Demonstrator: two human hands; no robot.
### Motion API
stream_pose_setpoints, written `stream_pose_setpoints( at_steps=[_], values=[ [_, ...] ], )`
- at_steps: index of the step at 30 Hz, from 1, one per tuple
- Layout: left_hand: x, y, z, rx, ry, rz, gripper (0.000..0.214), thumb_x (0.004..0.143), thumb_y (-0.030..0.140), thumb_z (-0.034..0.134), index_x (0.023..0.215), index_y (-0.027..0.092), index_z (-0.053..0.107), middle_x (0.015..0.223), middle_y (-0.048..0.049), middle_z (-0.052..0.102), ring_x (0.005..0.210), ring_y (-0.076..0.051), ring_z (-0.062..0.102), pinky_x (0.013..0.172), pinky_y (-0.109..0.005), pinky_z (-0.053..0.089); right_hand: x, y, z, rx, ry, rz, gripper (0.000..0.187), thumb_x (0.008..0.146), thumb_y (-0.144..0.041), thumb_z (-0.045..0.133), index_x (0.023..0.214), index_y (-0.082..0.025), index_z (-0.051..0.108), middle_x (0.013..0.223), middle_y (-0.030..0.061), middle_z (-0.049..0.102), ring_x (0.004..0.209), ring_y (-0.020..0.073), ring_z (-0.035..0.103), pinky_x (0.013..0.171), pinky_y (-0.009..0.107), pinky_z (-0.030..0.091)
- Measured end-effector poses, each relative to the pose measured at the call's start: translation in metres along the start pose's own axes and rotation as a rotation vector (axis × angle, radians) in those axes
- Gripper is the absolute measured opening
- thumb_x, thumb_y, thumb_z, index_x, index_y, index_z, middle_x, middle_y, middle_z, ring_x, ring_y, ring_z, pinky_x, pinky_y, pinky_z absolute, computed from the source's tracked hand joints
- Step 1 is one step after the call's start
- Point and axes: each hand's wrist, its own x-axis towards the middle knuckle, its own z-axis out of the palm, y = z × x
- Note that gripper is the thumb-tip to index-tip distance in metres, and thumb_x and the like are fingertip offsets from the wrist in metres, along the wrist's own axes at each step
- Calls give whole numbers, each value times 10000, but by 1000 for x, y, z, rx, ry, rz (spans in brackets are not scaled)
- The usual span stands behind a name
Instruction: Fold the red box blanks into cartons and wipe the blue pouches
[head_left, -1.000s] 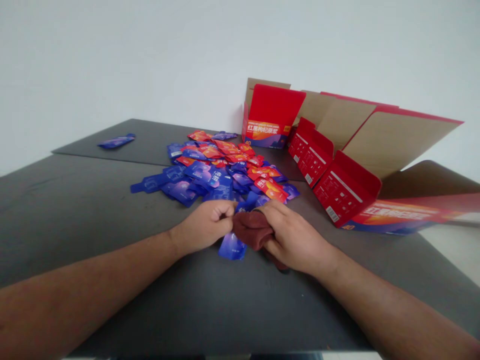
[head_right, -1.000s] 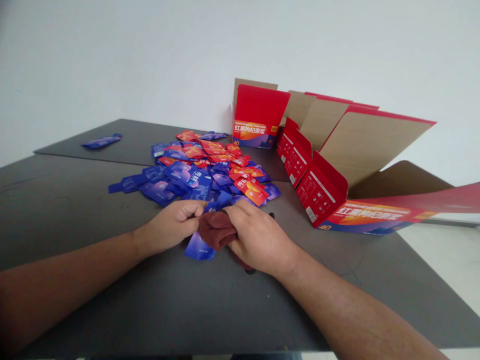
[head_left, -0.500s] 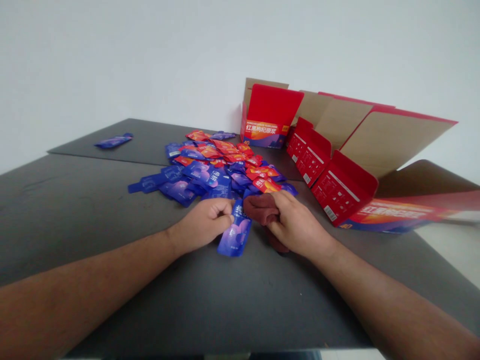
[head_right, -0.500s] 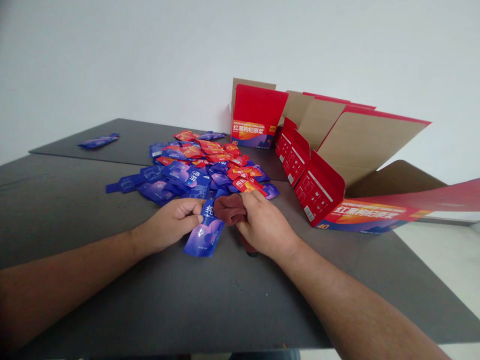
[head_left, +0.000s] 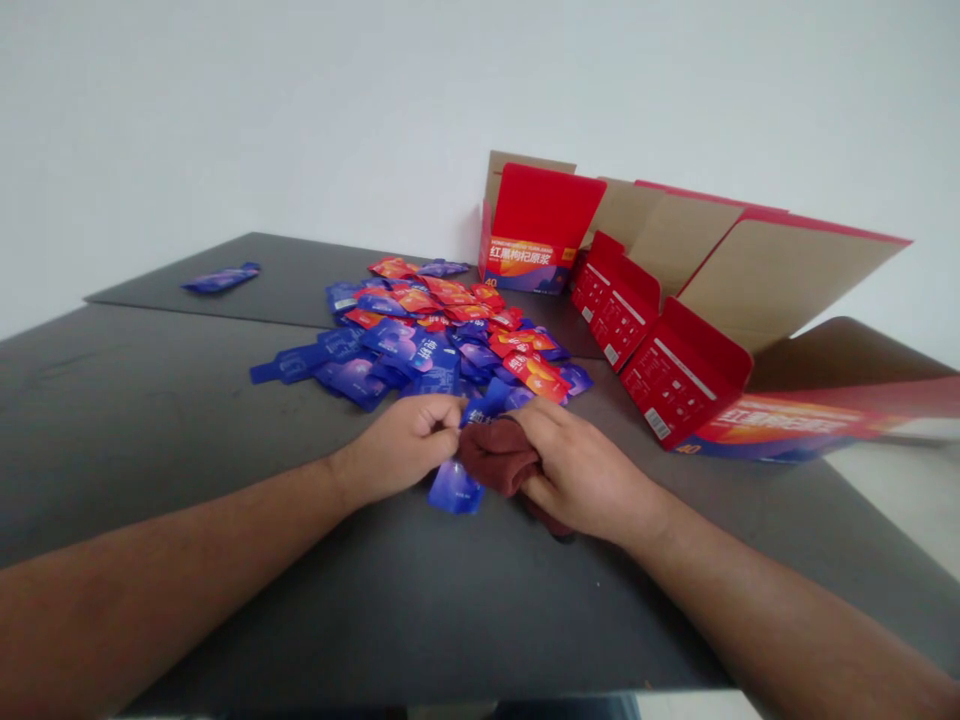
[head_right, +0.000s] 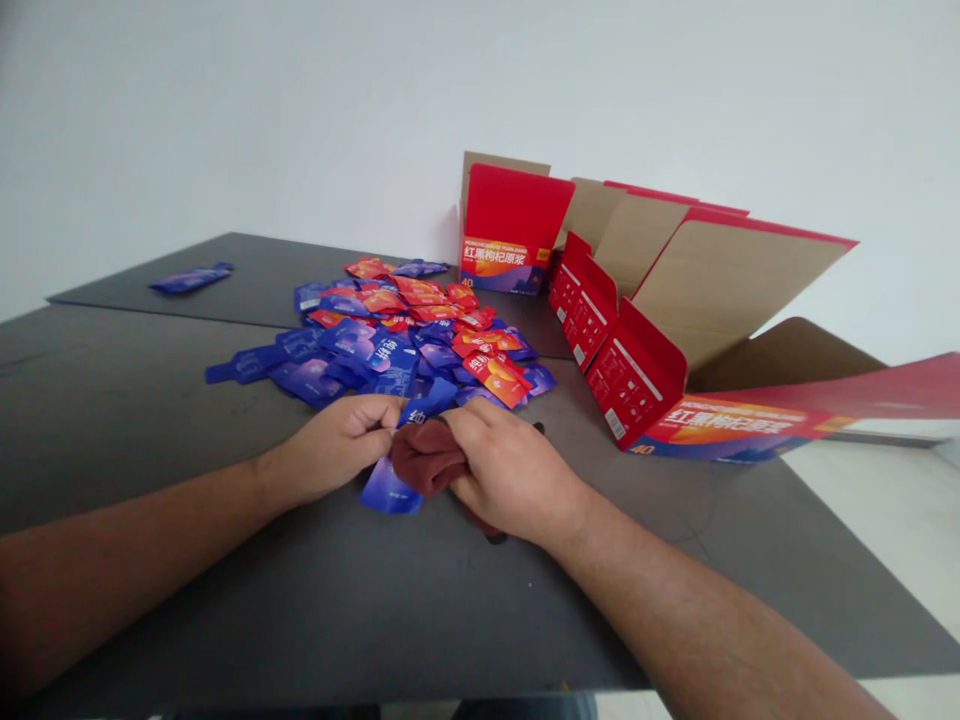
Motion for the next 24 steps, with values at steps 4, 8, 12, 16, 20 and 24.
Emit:
stream_pose_setpoints(
  at_steps=[4, 8, 12, 16, 20, 24],
  values=[
    [0, 1, -1, 32, 22, 2, 205, 867, 319, 570, 696, 221, 516, 703, 32, 540, 669, -141, 505, 652, -285, 404, 1, 3, 0, -43, 100, 140, 210, 899, -118, 600, 1089, -205, 593, 1093, 108, 674, 1029, 277, 658, 894, 415, 546],
    [0, -1, -1, 20, -1, 16, 188, 850, 285, 566, 686, 222, 498, 688, 38, 523, 659, -136, 485, 647, -283, 392, 0, 0, 1, -31, 28, 38, 216, 885, -116, 609, 1074, -219, 594, 1089, 91, 670, 1006, 259, 650, 886, 393, 547],
    [0, -2, -1, 15, 7, 10, 189, 869, 293, 575, 707, 218, 513, 701, 36, 540, 673, -140, 501, 657, -284, 398, 1, 1, 1, -28, 53, 89, 225, 885, -110, 604, 1083, -218, 595, 1080, 90, 668, 1010, 258, 647, 904, 398, 550],
    [-1, -2, -1, 7, 3, 9, 191, 870, 297, 577, 708, 219, 515, 719, 28, 560, 681, -144, 515, 663, -289, 407, 0, 0, 0, -26, 53, 93, 209, 890, -120, 608, 1076, -215, 589, 1090, 98, 674, 1011, 262, 649, 890, 400, 550],
    [-1, -1, -1, 10, -17, -1, 169, 858, 290, 569, 712, 221, 519, 711, 26, 561, 683, -148, 516, 661, -290, 408, -1, -2, 1, -3, -8, 0, 221, 882, -119, 606, 1074, -226, 583, 1105, 88, 677, 1010, 250, 652, 875, 382, 545],
    [1, -3, -1, 26, 12, -6, 220, 879, 329, 582, 701, 222, 512, 712, 25, 568, 675, -147, 528, 662, -291, 421, 1, 4, 2, -33, 93, 120, 201, 892, -129, 601, 1067, -223, 569, 1076, 95, 665, 1004, 262, 643, 884, 401, 539]
  ],
)
